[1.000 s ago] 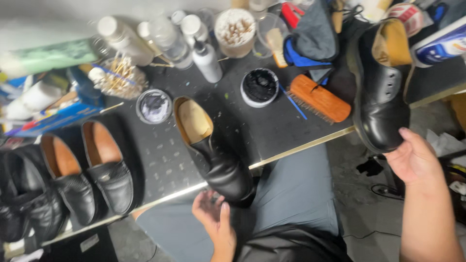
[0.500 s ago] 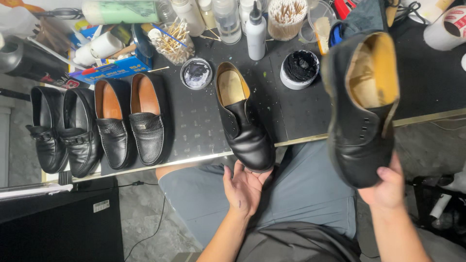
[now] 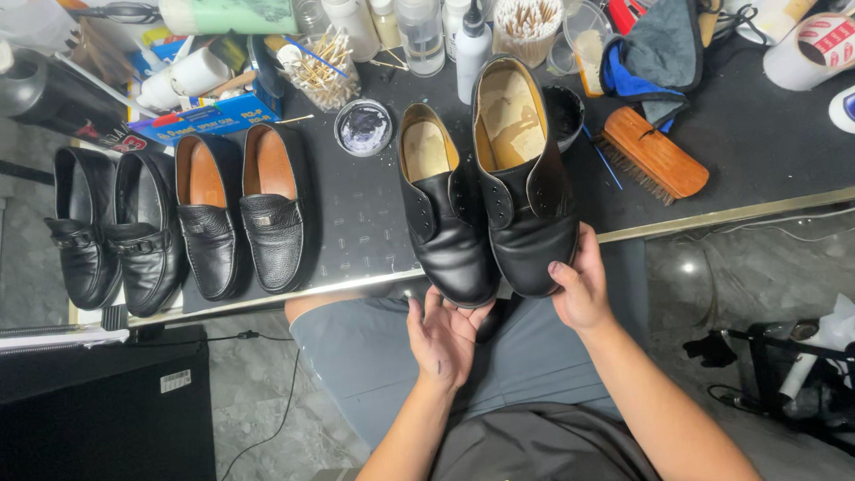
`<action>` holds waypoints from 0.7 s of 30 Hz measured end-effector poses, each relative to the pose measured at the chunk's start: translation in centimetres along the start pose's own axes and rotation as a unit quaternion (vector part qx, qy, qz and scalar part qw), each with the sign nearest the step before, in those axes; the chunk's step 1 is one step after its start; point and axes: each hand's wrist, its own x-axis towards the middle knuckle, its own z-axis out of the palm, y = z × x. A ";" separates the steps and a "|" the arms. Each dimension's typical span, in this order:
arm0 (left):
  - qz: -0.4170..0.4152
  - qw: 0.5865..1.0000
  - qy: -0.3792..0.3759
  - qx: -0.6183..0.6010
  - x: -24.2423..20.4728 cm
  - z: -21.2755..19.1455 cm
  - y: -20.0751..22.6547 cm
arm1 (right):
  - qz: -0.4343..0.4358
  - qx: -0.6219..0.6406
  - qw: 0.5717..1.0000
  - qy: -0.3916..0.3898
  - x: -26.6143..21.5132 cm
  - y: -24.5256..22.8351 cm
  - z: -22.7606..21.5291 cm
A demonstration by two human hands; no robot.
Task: The person cleans a pair of black leather shoes using a brush and a sponge. They apply a cleaning solution from a bottle to the sponge and wipe the shoes, focusing on the toe and sides. The person handles the shoes one at a time, rotating them to access different areas.
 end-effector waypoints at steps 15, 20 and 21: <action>0.007 1.000 -0.007 -0.004 0.1 -0.4 -0.4 | 0.000 -0.009 1.000 0.012 0.6 0.0 -1.0; 0.009 1.000 -0.011 0.002 0.1 -0.7 -0.8 | 0.007 -0.012 1.000 0.021 0.6 0.0 -1.2; 0.017 0.999 0.010 0.032 -0.1 -0.9 -0.9 | 0.006 -0.010 1.000 0.020 0.6 0.1 -1.3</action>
